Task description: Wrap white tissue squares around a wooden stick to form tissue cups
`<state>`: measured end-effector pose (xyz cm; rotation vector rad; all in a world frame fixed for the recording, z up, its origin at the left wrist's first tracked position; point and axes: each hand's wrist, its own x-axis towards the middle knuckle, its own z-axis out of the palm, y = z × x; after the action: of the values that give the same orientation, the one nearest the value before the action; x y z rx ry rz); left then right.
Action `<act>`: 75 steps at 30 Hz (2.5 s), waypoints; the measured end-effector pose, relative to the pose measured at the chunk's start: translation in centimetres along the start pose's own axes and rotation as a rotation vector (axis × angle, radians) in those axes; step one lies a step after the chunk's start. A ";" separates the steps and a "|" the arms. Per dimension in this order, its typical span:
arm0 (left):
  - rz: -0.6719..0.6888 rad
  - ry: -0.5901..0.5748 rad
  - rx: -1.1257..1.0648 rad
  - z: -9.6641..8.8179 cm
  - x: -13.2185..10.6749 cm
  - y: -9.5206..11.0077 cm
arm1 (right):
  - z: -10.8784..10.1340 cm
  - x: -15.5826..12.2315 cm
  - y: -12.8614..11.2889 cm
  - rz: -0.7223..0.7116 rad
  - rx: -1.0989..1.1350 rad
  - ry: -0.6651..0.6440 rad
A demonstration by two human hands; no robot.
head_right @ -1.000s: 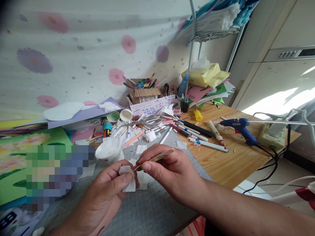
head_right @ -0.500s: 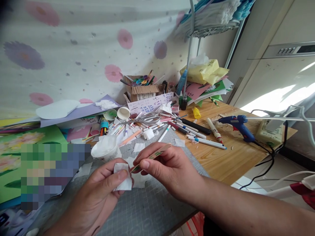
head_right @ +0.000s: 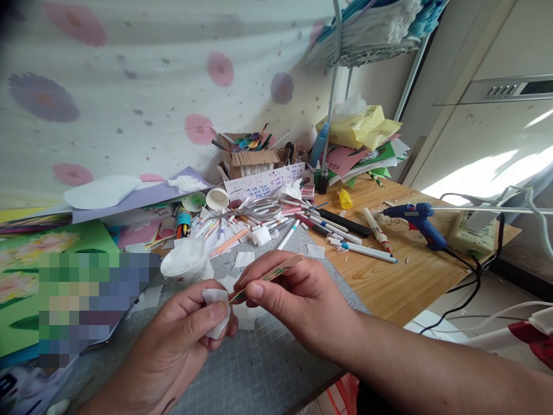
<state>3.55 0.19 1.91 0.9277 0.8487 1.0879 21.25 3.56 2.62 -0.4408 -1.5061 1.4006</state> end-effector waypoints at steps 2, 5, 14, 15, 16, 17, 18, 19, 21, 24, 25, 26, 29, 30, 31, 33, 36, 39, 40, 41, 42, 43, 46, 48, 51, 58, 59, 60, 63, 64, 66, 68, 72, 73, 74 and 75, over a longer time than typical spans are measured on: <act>0.005 0.014 -0.019 0.0 0.0 -0.2 | 0.0 0.0 0.0 -0.008 -0.004 0.003; -0.002 0.031 -0.057 -0.2 0.1 -0.4 | 0.1 -0.1 -0.1 -0.011 0.017 -0.010; -0.030 -0.009 -0.157 -0.3 0.1 -0.3 | 0.0 -0.3 -0.3 -0.008 0.028 0.021; -0.034 -0.011 -0.160 -0.3 0.0 -0.3 | 0.0 -0.3 -0.3 -0.012 0.024 0.009; -0.040 -0.013 -0.162 -0.3 0.0 -0.3 | 0.0 -0.3 -0.4 -0.020 0.010 -0.006; -0.044 -0.016 -0.166 -0.3 0.0 -0.3 | 0.0 -0.3 -0.5 -0.033 -0.012 -0.018; -0.046 -0.019 -0.170 -0.3 0.0 -0.2 | 0.0 -0.2 -0.6 -0.049 -0.036 -0.026; -0.048 -0.021 -0.173 -0.3 0.0 -0.2 | 0.0 -0.2 -0.6 -0.063 -0.057 -0.031; -0.042 -0.024 -0.183 -0.4 0.0 -0.1 | 0.1 -0.1 -0.7 -0.082 -0.079 -0.031; -0.036 -0.018 -0.195 -0.4 0.0 0.0 | 0.2 0.0 -0.6 -0.088 -0.073 -0.031; -0.034 -0.013 -0.196 -0.4 0.0 0.0 | 0.2 0.0 -0.6 -0.091 -0.067 -0.036; -0.031 -0.010 -0.197 -0.3 0.1 0.0 | 0.2 0.0 -0.6 -0.093 -0.062 -0.042; -0.028 -0.019 -0.205 -0.3 0.0 0.0 | 0.1 0.0 -0.7 -0.095 -0.061 -0.051; -0.028 -0.025 -0.212 -0.3 0.0 0.0 | 0.1 0.0 -0.8 -0.092 -0.069 -0.050; -0.029 -0.032 -0.219 -0.3 0.0 -0.1 | 0.1 -0.1 -0.8 -0.089 -0.079 -0.049; -0.026 -0.044 -0.226 -0.4 0.1 -0.2 | 0.1 -0.1 -0.8 -0.089 -0.094 -0.050; -0.013 -0.052 -0.227 -0.5 0.2 -0.3 | 0.1 0.0 -0.7 -0.096 -0.098 -0.051; -0.011 -0.037 -0.227 -0.5 0.3 -0.3 | 0.1 0.0 -0.7 -0.087 -0.094 -0.053; -0.014 -0.033 -0.229 -0.5 0.3 -0.3 | 0.1 0.0 -0.7 -0.082 -0.088 -0.056; -0.018 -0.030 -0.235 -0.5 0.3 -0.3 | 0.1 0.0 -0.8 -0.076 -0.080 -0.062; -0.023 -0.029 -0.246 -0.5 0.3 -0.3 | 0.1 0.0 -0.8 -0.071 -0.072 -0.068; -0.027 -0.029 -0.258 -0.5 0.2 -0.4 | 0.1 0.0 -0.9 -0.066 -0.064 -0.073; -0.032 -0.048 -0.283 -0.6 0.2 -0.5 | 0.1 0.0 -0.9 -0.045 -0.031 -0.077; -0.030 -0.059 -0.289 -0.6 0.2 -0.5 | 0.1 0.0 -0.9 -0.034 -0.010 -0.073; -0.025 -0.063 -0.292 -0.6 0.2 -0.5 | 0.1 0.0 -1.0 -0.048 -0.028 -0.069; -0.034 -0.055 -0.286 -0.4 0.2 -0.4 | 0.1 -0.1 -1.2 -0.047 -0.064 -0.077; -0.034 -0.052 -0.284 -0.4 0.2 -0.3 | 0.1 -0.1 -1.2 -0.050 -0.067 -0.077; -0.036 -0.047 -0.284 -0.4 0.2 -0.3 | 0.1 -0.1 -1.2 -0.053 -0.071 -0.077; -0.039 -0.036 -0.285 -0.3 0.2 -0.4 | 0.1 0.0 -1.1 -0.063 -0.079 -0.076; -0.037 -0.031 -0.283 -0.3 0.2 -0.4 | 0.1 0.0 -1.1 -0.065 -0.081 -0.077; -0.025 -0.019 -0.283 -0.3 0.1 -0.5 | 0.1 0.0 -1.0 -0.066 -0.084 -0.075; -0.012 -0.008 -0.291 -0.3 0.1 -0.6 | 0.0 0.0 -1.0 -0.063 -0.089 -0.064; -0.014 -0.010 -0.293 -0.3 0.1 -0.7 | 0.0 -0.1 -1.0 -0.086 -0.139 -0.032; -0.017 -0.014 -0.291 -0.3 0.1 -0.6 | 0.0 -0.1 -1.0 -0.093 -0.160 -0.029; -0.017 -0.022 -0.291 -0.3 0.1 -0.7 | 0.0 -0.1 -1.0 -0.099 -0.182 -0.028; -0.018 -0.031 -0.292 -0.3 0.1 -0.7 | 0.0 -0.2 -1.1 -0.103 -0.204 -0.030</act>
<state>3.56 0.24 1.18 0.6893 0.6503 1.1437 21.72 3.15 3.56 -0.4620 -1.6802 1.1840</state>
